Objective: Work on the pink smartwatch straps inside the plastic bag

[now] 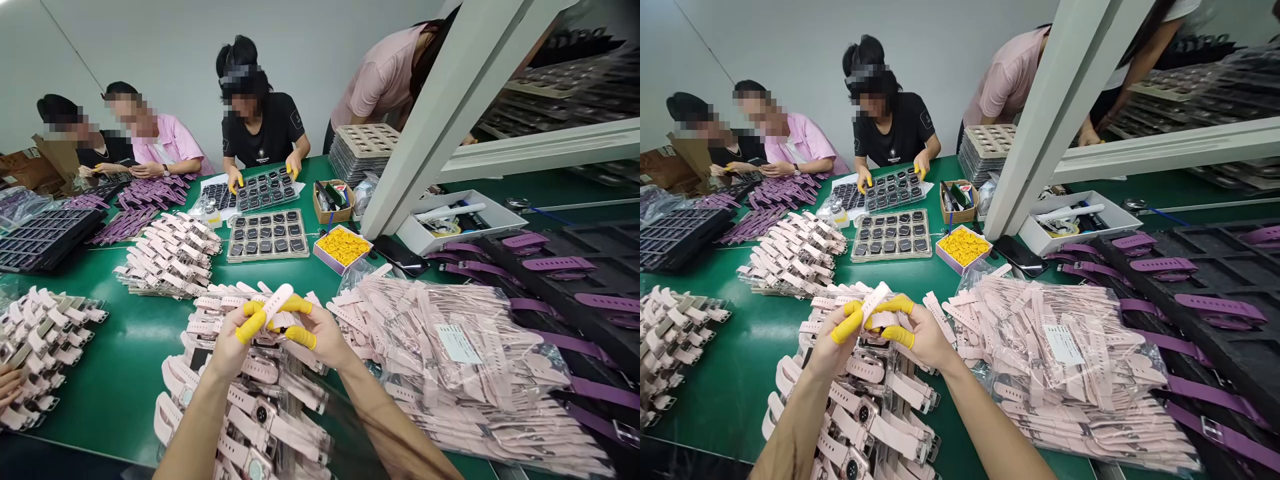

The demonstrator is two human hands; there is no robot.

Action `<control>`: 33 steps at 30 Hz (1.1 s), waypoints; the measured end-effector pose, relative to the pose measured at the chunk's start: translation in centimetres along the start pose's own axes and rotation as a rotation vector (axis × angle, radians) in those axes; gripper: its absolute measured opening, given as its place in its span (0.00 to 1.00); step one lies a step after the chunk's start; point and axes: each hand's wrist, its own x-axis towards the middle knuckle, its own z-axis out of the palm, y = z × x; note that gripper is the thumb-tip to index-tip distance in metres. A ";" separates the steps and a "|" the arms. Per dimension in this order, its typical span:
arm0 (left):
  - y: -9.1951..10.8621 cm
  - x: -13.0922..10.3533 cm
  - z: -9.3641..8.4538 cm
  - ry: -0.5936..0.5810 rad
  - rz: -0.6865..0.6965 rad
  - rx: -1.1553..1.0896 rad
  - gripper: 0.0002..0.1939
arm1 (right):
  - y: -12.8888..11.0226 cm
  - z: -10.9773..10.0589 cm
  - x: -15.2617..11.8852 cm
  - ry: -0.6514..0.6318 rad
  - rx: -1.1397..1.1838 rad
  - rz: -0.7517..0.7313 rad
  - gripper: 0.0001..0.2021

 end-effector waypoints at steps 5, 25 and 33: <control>-0.1 0.2 0.1 -0.037 -0.012 -0.029 0.24 | -0.7 0.0 -0.2 0.035 -0.141 -0.010 0.17; -0.5 -0.3 -0.8 -0.198 -0.082 0.284 0.16 | -3.0 -1.0 0.2 -0.124 -0.401 -0.258 0.08; -0.6 -0.3 -1.7 -0.221 -0.019 0.251 0.17 | -3.0 -1.3 0.1 -0.120 -0.353 -0.239 0.14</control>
